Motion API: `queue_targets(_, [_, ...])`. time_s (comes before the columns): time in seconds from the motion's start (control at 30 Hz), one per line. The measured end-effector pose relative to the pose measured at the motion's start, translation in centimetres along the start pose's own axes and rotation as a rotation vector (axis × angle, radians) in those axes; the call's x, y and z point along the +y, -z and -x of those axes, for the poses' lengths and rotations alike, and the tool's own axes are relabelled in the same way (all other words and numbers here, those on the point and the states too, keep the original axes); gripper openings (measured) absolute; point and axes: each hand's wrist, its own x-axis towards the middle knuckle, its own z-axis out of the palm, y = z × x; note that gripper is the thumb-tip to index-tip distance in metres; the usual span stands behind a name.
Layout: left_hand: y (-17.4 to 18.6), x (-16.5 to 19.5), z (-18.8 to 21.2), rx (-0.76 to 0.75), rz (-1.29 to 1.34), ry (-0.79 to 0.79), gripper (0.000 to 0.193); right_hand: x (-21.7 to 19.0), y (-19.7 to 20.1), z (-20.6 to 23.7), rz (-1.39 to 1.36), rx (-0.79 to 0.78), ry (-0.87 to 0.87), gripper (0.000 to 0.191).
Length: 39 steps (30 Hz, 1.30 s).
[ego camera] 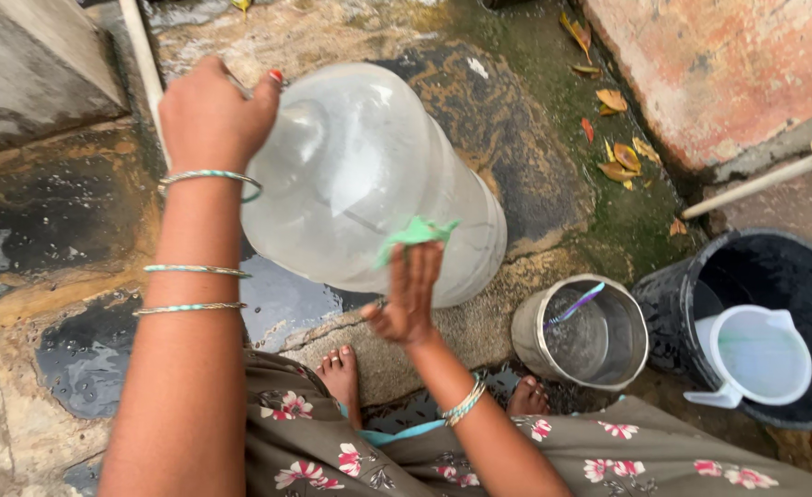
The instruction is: The person scrubs the exterior of a large plastic water dispenser with a toothbrush and then a green sponge. They rinse the dispenser with water from a jug and shake it to remove excess water.
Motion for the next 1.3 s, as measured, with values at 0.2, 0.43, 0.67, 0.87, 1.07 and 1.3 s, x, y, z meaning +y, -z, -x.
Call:
queue_targets(0.2, [0.7, -0.9, -0.3, -0.108, 0.238, -0.067, 0.054, 11.4, 2.0, 5.0, -0.272, 0.106, -0.788, 0.088])
queue_targets(0.43, [0.8, -0.5, -0.5, -0.181, 0.415, -0.089, 0.046, 18.9, 6.0, 2.8, -0.798, -0.005, -1.317, 0.120])
queue_targets(0.67, [0.7, -0.9, 0.1, -0.042, 0.404, -0.182, 0.037, 19.4, 4.7, -0.3, -0.656, -0.099, -1.074, 0.115])
queue_targets(0.87, [-0.8, 0.2, -0.4, -0.003, 0.317, 0.005, 0.033, 11.7, 0.7, 4.6, -0.104, 0.132, -0.787, 0.083])
queue_targets(1.07, [0.0, 0.1, -0.2, -0.044, 0.300, 0.071, 0.034, 7.2, 1.8, 2.4, -0.166, 0.070, -0.504, 0.084])
queue_targets(1.3, [0.5, 1.3, 0.6, -0.088, 0.284, 0.120, 0.032, 0.5, 3.9, -3.9, -0.511, -0.017, -0.202, 0.090])
